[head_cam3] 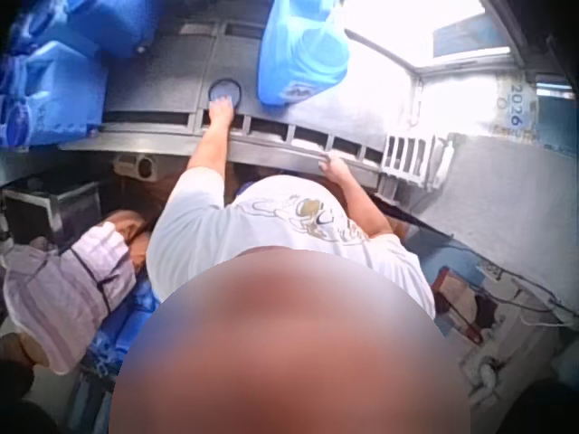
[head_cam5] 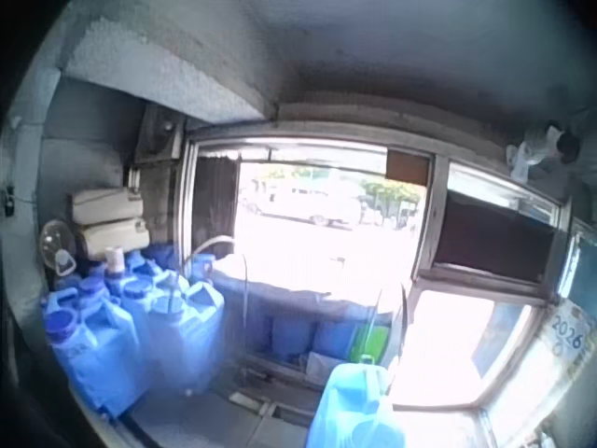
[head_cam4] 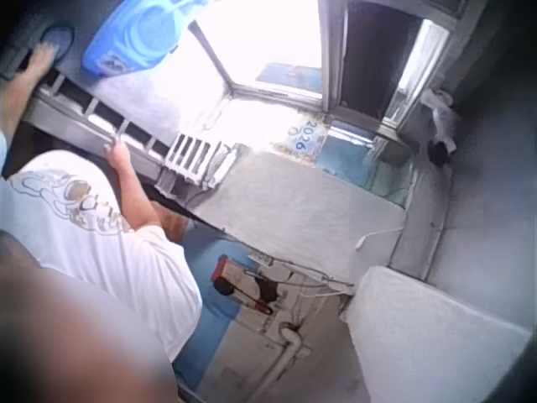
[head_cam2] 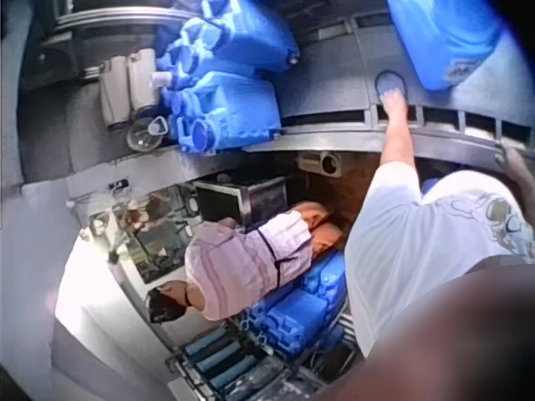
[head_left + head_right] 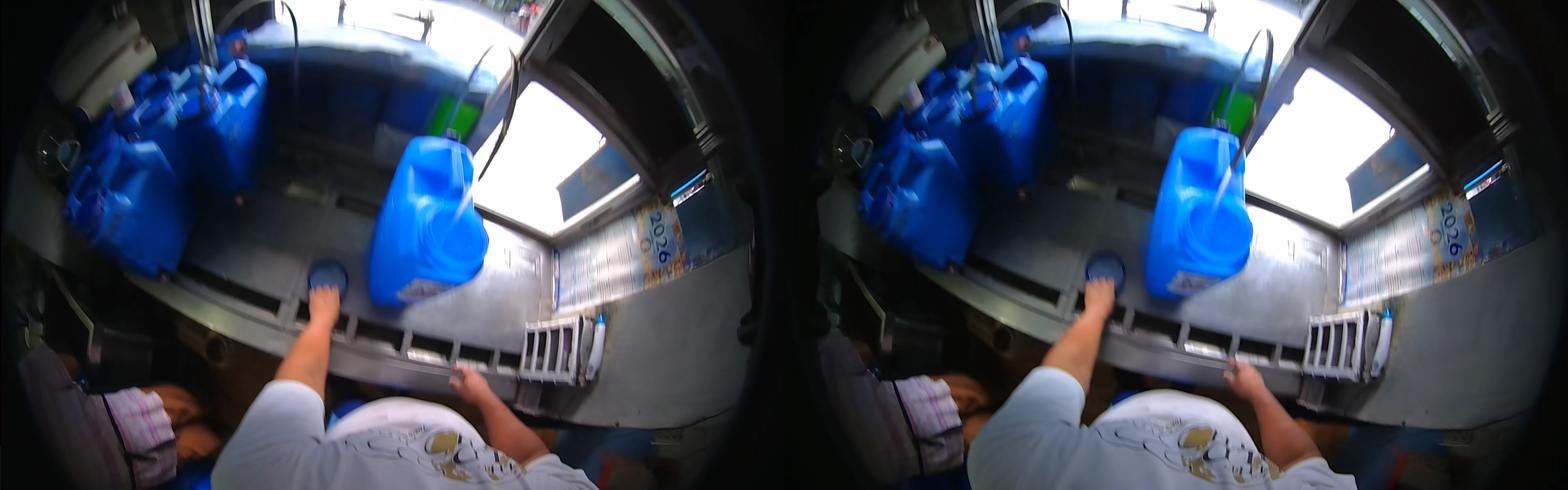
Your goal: The person fills blue plastic water containers from a hose, secures the caps, and applies sealant around the cap rims using a caulking gun. The person repeats this process for multiple containers inside a vehicle.
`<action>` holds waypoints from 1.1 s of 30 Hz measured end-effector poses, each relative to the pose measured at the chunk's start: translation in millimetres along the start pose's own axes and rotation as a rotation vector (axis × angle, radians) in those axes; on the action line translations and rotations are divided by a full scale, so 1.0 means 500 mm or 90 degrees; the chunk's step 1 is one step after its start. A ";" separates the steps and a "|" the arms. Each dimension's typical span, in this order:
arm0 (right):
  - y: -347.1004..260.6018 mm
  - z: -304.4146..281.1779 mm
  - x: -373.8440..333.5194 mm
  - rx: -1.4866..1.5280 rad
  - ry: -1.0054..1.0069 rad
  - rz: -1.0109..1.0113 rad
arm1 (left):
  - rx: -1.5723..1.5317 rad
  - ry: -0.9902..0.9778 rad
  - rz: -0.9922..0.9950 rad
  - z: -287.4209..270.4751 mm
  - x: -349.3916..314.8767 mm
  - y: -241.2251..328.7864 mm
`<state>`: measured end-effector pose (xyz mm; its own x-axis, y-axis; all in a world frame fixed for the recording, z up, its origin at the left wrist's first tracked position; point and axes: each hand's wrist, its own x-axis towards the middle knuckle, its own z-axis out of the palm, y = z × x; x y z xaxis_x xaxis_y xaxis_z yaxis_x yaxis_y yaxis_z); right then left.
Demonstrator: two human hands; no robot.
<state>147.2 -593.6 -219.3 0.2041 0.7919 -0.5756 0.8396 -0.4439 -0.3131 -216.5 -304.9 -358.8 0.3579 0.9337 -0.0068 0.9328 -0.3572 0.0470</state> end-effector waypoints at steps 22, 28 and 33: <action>-0.530 -0.122 0.022 0.226 0.069 -0.479 | -1.565 -0.411 0.084 -0.473 -0.254 0.061; -0.581 -0.170 -0.054 0.091 0.132 -0.519 | -1.576 -0.349 0.110 -0.475 -0.285 0.033; -0.589 -0.171 -0.072 0.027 0.159 -0.545 | -1.624 -0.379 0.102 -0.495 -0.305 0.034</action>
<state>-64.4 -455.4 -42.0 -0.3759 0.9254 0.0479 0.7367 0.3298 -0.5903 -265.7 -447.4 -109.7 0.7337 0.6793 0.0134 -0.6052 0.6444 0.4674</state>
